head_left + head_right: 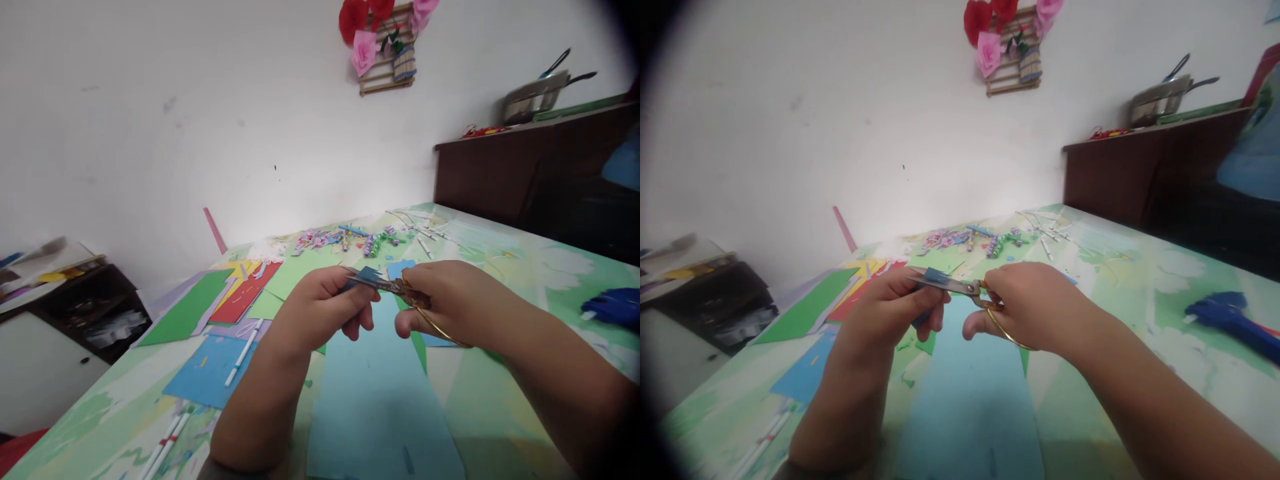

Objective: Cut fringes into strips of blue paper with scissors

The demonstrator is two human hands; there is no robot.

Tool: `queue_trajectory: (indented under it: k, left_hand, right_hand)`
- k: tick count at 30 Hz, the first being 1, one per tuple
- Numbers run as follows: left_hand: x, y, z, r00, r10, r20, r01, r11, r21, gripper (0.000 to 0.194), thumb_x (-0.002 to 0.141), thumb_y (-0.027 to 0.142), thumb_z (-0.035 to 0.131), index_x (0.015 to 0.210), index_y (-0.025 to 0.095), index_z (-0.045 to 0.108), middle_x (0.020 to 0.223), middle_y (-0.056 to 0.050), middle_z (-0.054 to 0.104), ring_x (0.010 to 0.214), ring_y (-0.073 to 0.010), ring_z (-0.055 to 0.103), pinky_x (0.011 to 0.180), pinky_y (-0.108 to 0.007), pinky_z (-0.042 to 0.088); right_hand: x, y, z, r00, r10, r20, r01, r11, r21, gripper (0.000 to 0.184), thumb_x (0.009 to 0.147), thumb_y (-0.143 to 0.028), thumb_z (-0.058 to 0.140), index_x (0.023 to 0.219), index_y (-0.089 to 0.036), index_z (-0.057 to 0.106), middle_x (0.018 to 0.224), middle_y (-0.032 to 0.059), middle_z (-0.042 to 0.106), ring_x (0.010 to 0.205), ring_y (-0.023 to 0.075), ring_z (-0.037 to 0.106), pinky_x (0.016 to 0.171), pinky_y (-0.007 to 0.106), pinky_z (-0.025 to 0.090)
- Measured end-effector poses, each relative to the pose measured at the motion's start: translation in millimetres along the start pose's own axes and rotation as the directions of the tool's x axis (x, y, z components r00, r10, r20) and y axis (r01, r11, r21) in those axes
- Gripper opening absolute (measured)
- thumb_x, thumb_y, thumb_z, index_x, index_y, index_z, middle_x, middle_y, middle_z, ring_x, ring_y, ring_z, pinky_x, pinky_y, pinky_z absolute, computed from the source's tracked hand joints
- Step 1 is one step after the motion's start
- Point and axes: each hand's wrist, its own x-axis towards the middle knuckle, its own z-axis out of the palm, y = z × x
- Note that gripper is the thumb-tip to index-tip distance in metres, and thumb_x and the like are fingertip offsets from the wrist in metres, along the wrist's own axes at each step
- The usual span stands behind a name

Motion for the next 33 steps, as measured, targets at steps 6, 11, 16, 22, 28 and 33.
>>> queue_trajectory:
  k: [6, 11, 16, 22, 28, 33]
  left_hand:
    - [-1, 0, -5.5, 0.999, 0.038, 0.021, -0.037, 0.999, -0.021, 0.016, 0.077, 0.024, 0.053, 0.065, 0.015, 0.058, 0.051, 0.005, 0.059, 0.039, -0.0029, 0.050, 0.040, -0.013, 0.039]
    - [-2, 1, -1.9, 0.993, 0.101, -0.061, -0.089, 0.980, 0.177, 0.019, 0.079, 0.019, 0.050, 0.061, 0.014, 0.056, 0.054, 0.005, 0.058, 0.043, -0.0020, 0.050, 0.044, -0.012, 0.040]
    - [-2, 0, 5.3, 0.985, 0.170, -0.028, -0.151, 0.929, 0.339, 0.025, 0.081, 0.023, 0.048, 0.058, 0.014, 0.056, 0.056, 0.004, 0.057, 0.044, -0.0020, 0.052, 0.044, -0.012, 0.039]
    - [-2, 2, 10.3, 0.995, 0.091, -0.038, -0.079, 0.967, 0.243, 0.024, 0.080, 0.025, 0.050, 0.059, 0.015, 0.054, 0.053, 0.004, 0.057, 0.041, -0.0029, 0.050, 0.042, -0.013, 0.039]
    - [0, -1, 11.3, 0.993, 0.092, -0.078, -0.076, 0.980, 0.184, 0.020, 0.079, 0.022, 0.049, 0.061, 0.015, 0.056, 0.052, 0.005, 0.057, 0.041, -0.0031, 0.051, 0.041, -0.013, 0.040]
    - [0, 1, 12.6, 0.992, 0.067, -0.103, -0.043, 0.975, 0.220, 0.022, 0.076, 0.012, 0.046, 0.055, 0.014, 0.054, 0.052, 0.004, 0.056, 0.042, -0.0036, 0.052, 0.044, -0.014, 0.041]
  right_hand:
    - [-3, 3, -1, 0.999, -0.043, 0.024, 0.042, 0.998, 0.038, 0.047, 0.069, -0.067, 0.047, 0.060, -0.022, 0.040, 0.055, -0.0015, 0.046, 0.048, 0.0129, 0.038, 0.046, 0.024, 0.023]
    - [-4, 2, 0, 0.996, -0.052, 0.066, 0.047, 0.996, 0.069, 0.040, 0.075, -0.060, 0.045, 0.065, -0.021, 0.043, 0.061, 0.0002, 0.049, 0.052, 0.0138, 0.041, 0.048, 0.025, 0.024]
    - [-4, -1, 0, 0.992, -0.066, 0.107, 0.056, 0.995, 0.087, 0.038, 0.077, -0.057, 0.042, 0.068, -0.020, 0.047, 0.060, 0.0002, 0.050, 0.053, 0.0138, 0.042, 0.049, 0.025, 0.024]
    - [-3, -1, -3, 0.998, -0.016, 0.058, 0.011, 0.997, 0.074, 0.041, 0.073, -0.061, 0.046, 0.067, -0.021, 0.045, 0.063, 0.0010, 0.051, 0.054, 0.0145, 0.042, 0.050, 0.026, 0.024]
    - [-5, 2, -3, 1.000, -0.001, 0.011, 0.001, 1.000, 0.030, 0.044, 0.072, -0.064, 0.044, 0.067, -0.021, 0.043, 0.064, 0.0016, 0.051, 0.054, 0.0146, 0.042, 0.049, 0.026, 0.024]
    - [-5, 3, -2, 1.000, -0.007, -0.009, 0.007, 1.000, 0.000, 0.043, 0.073, -0.064, 0.044, 0.066, -0.022, 0.041, 0.063, 0.0012, 0.050, 0.053, 0.0152, 0.040, 0.048, 0.026, 0.023]
